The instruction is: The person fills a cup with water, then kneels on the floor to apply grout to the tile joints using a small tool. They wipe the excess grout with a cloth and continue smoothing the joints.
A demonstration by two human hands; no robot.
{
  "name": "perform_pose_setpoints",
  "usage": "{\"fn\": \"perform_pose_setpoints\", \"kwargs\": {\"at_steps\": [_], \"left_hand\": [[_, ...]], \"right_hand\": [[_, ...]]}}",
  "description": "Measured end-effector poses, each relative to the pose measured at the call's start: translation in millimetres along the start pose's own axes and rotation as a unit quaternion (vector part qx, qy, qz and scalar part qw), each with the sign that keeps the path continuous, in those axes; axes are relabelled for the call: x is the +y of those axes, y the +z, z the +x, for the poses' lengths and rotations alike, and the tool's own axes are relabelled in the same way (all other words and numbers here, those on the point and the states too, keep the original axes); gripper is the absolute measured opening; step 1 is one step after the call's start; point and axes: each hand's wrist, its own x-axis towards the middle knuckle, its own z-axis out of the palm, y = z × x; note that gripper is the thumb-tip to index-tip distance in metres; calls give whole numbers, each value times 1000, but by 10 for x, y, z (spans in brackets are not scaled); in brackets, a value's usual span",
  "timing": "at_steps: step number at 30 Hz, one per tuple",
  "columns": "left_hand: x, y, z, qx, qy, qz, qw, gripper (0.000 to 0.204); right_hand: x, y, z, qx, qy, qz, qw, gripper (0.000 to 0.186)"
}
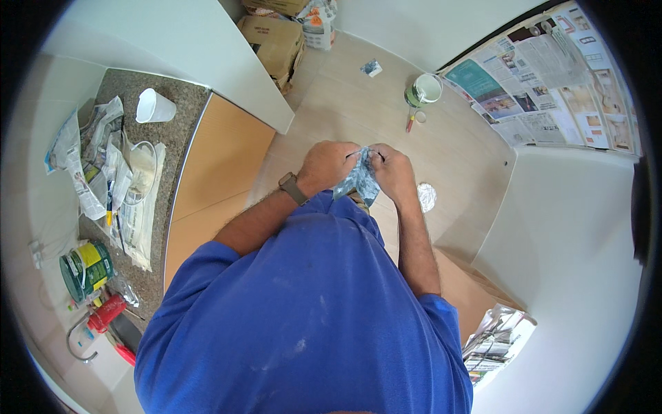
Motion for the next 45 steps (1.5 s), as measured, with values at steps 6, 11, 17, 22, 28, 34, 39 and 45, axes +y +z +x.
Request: {"fn": "perform_pose_setpoints", "kwargs": {"at_steps": [6, 11, 17, 22, 28, 34, 39, 45], "left_hand": [[-164, 14, -22, -42, 5, -67, 997, 22], [-196, -23, 22, -146, -21, -16, 989, 26], [-288, -6, 46, -239, -17, -84, 967, 33], [-329, -49, 93, -198, -9, -22, 980, 23], [-309, -32, 127, -123, 25, 41, 991, 21], [-238, 24, 129, -106, 16, 139, 985, 24], [-354, 90, 119, -124, -4, 161, 979, 26], [-232, 214, 40, -82, -9, 104, 991, 26]], "right_hand": [[93, 137, 7, 12, -13, -4, 1000, 17], [202, 364, -32, 67, -92, -103, 988, 14], [478, 651, -65, 20, -73, -197, 978, 18], [358, 636, 8, 5, -88, -168, 982, 16], [190, 397, 27, 59, -158, -114, 979, 11], [236, 480, 48, 60, -159, -123, 978, 14], [302, 582, 53, 66, -145, -126, 979, 14], [470, 615, 91, 69, -125, -174, 974, 13]]}}
